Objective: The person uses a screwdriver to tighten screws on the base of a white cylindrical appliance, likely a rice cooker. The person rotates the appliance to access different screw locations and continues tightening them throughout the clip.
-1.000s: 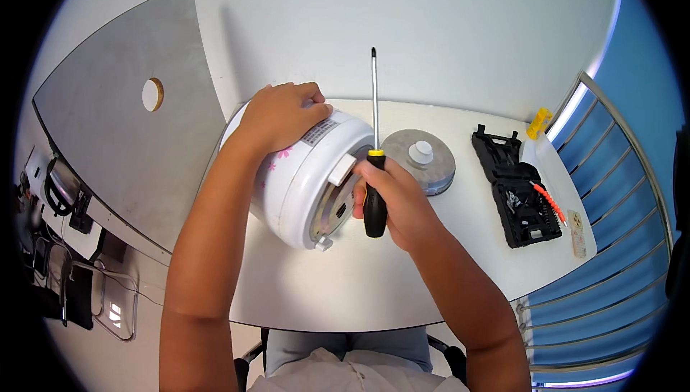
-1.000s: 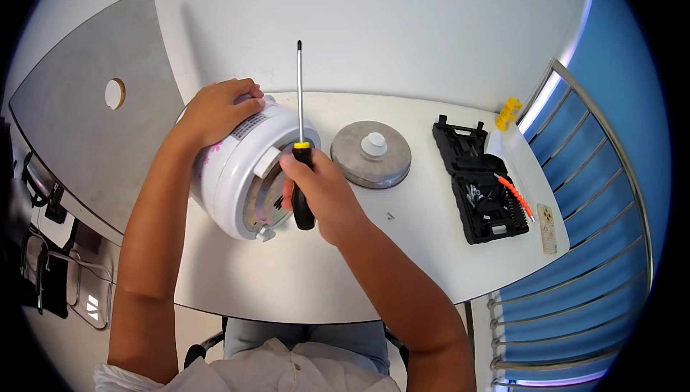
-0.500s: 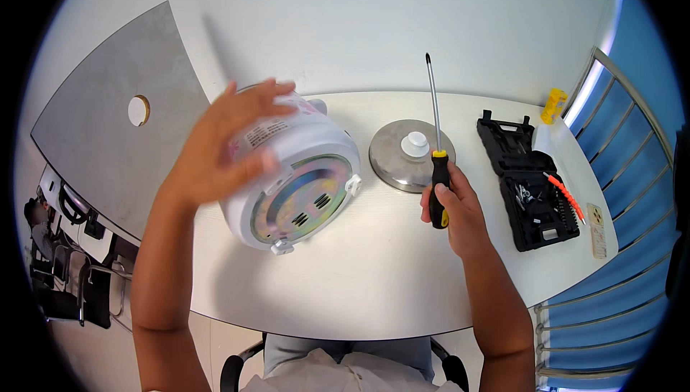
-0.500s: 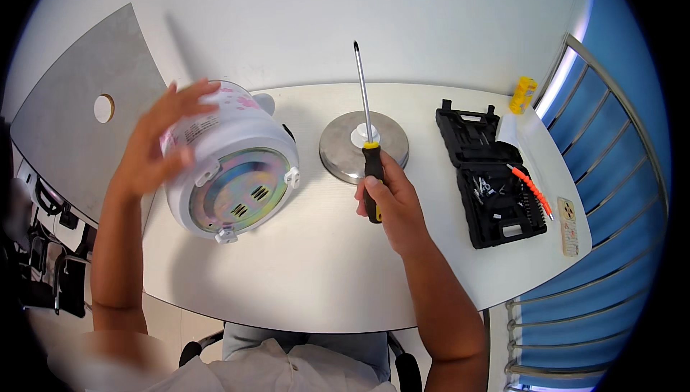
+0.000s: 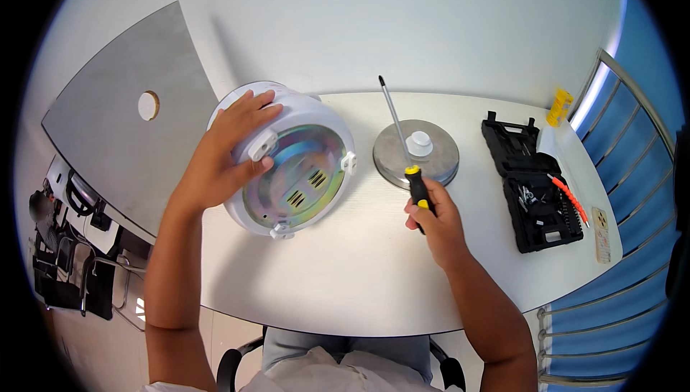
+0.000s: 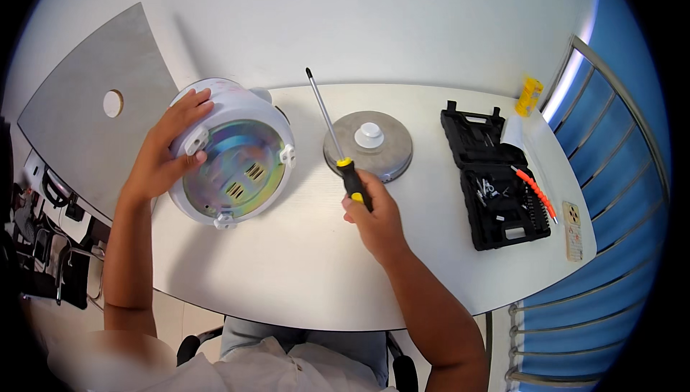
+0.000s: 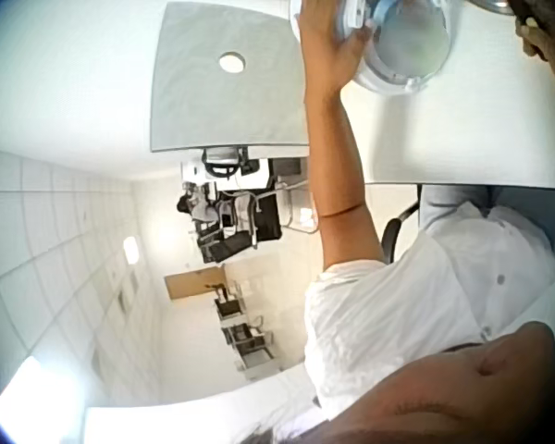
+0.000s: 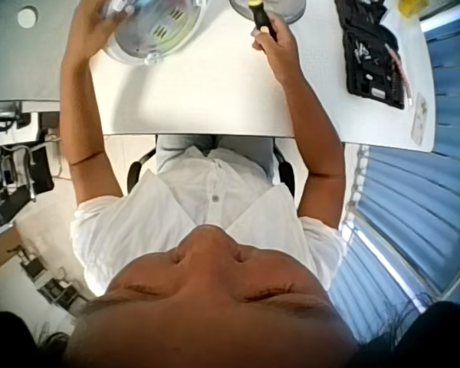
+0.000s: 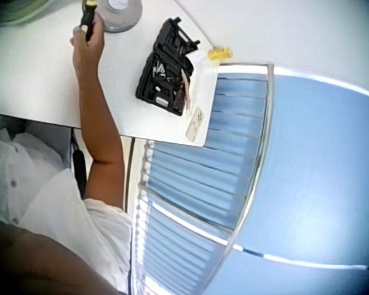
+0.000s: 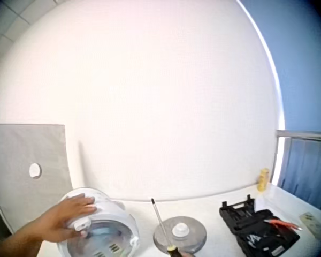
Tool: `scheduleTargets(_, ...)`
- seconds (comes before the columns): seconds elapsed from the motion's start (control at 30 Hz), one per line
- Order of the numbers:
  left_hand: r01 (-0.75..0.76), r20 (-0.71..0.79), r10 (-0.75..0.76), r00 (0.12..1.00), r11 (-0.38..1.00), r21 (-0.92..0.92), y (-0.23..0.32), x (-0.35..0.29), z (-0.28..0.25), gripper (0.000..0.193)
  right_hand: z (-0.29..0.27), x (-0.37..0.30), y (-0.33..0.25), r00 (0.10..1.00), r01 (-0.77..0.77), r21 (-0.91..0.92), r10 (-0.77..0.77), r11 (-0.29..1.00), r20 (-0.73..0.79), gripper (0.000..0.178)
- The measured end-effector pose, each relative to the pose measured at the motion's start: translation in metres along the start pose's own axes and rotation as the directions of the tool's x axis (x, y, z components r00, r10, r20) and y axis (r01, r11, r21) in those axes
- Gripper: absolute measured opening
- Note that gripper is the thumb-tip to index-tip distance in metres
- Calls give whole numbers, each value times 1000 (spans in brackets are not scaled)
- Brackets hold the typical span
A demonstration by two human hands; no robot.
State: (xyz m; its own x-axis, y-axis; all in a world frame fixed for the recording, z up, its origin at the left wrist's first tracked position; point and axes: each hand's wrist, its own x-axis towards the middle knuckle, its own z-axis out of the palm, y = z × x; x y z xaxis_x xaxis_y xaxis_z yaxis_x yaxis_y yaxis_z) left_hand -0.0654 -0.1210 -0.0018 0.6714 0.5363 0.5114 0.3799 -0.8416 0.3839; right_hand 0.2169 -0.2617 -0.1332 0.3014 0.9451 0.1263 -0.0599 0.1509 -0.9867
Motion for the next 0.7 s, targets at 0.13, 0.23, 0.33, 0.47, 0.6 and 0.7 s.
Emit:
scheduleTargets(0.13,31,-135,-57,989,982,-184,-15,-8,-4,49,-9,-6,-18,996,76,-140,-82,987,-44,55)
scheduleTargets(0.23,13,-237,-81,968,961,-276,-21,-24,-8,43,-15,-19,-37,887,378,-572,-462,728,-2,55)
scheduleTargets(0.33,2,-318,-117,941,940,-341,-20,-43,-14,41,-10,-35,-55,901,411,-313,-435,857,-7,49)
scheduleTargets(0.47,-25,-408,-160,899,911,-412,-14,-69,-12,39,7,-50,-84,833,550,-156,-552,821,34,45)
scheduleTargets(0.6,-86,-508,-153,848,905,-416,-9,-95,2,36,35,-41,-117,706,671,-84,-670,736,-229,50)
scheduleTargets(0.7,-113,-583,-204,786,881,-460,-1,-109,19,37,62,-28,-140,536,790,-42,-723,611,-437,48)
